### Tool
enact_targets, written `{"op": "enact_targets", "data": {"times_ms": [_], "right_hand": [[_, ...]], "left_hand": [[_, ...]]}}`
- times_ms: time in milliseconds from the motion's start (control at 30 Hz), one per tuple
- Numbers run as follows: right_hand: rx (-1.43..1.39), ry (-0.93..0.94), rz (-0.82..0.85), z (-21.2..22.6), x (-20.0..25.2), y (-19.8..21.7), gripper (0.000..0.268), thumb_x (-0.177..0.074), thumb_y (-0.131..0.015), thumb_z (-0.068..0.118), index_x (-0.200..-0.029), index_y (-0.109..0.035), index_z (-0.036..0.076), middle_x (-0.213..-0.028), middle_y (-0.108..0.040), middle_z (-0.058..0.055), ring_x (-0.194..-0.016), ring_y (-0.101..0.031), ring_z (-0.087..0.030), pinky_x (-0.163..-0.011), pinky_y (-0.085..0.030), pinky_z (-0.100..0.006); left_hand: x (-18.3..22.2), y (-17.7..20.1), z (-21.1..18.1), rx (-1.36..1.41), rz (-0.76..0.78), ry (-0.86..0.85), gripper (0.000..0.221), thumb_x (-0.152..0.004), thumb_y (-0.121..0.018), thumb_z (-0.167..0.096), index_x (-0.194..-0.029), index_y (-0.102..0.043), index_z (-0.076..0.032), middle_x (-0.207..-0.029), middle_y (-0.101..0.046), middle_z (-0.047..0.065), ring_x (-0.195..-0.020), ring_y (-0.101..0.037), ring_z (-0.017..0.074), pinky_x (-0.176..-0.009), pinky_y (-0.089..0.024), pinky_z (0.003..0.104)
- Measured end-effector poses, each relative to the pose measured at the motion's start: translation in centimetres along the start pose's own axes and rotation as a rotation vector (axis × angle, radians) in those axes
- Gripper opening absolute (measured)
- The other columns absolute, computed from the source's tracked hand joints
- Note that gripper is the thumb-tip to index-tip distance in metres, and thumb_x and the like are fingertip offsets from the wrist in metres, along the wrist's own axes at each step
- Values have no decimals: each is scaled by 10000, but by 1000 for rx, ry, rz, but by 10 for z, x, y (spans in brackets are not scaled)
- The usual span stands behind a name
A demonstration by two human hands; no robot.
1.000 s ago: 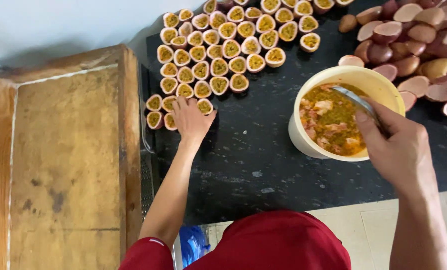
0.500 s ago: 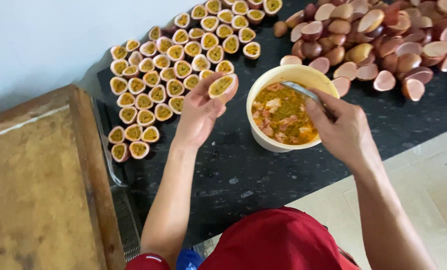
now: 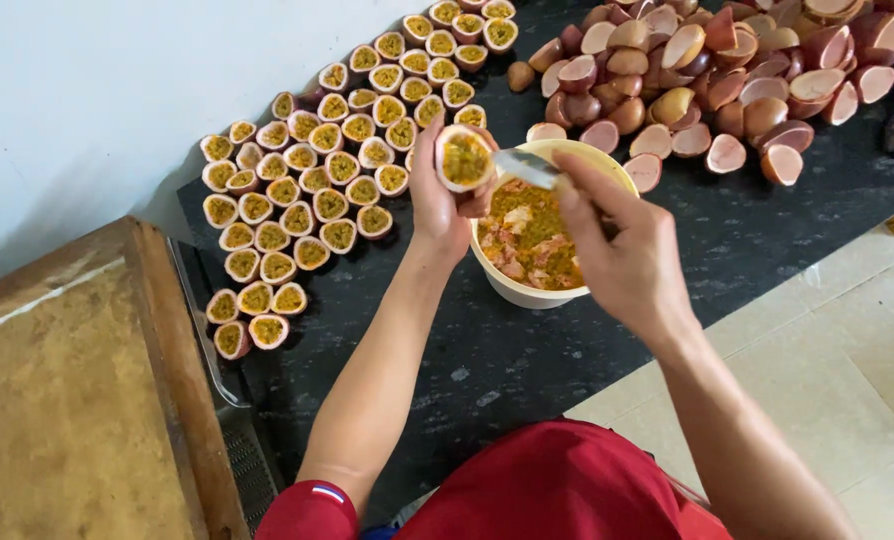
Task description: Scooping the pulp out of passion fruit halves into a bowl and adding sugar.
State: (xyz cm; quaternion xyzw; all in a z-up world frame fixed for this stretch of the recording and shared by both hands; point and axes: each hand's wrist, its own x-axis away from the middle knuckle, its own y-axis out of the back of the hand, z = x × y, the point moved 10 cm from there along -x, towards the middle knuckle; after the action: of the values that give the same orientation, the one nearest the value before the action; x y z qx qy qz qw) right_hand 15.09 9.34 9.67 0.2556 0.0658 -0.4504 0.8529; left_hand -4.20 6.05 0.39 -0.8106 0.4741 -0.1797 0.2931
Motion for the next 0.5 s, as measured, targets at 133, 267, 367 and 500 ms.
{"op": "enact_targets", "data": {"times_ms": [133,267,367,500], "right_hand": [[56,188,-27,30,-1,-2,286,-1086,-648,140,-1344,-675,20,-1156,-764,-163,-1014,-728,-139,-894,-575,-299],[129,206,23,39,-8,-6,308,-1055,-669,141,-1343,-681,32,-1135,-756,-191,-925,-762,-210,-813,-590,-332],[157,205,38,37,-10,-5,308,-1051,-663,139,-1336,-682,25,-1113,-757,-194,-889,-771,-231,-776,-593,-339],[153,285,13,41,-7,0,283,-1075,-649,122,-1331,-678,4,-1144,-744,-214,-987,-771,-274,-837,-596,-349]], "left_hand": [[0,-8,10,-37,-1,141,469,-1069,-374,-446,-913,-629,-85,-584,-521,7,-401,-345,95,-368,-201,260],[1,-10,14,-142,43,217,431,-1065,-392,-424,-827,-586,-121,-558,-480,-10,-378,-326,91,-360,-210,269],[0,-9,16,-148,36,274,429,-1060,-394,-427,-797,-568,-136,-545,-453,-30,-367,-310,81,-347,-201,260],[-2,-12,18,-108,35,329,422,-1053,-408,-421,-772,-554,-142,-533,-456,-22,-352,-305,84,-334,-195,258]]}}
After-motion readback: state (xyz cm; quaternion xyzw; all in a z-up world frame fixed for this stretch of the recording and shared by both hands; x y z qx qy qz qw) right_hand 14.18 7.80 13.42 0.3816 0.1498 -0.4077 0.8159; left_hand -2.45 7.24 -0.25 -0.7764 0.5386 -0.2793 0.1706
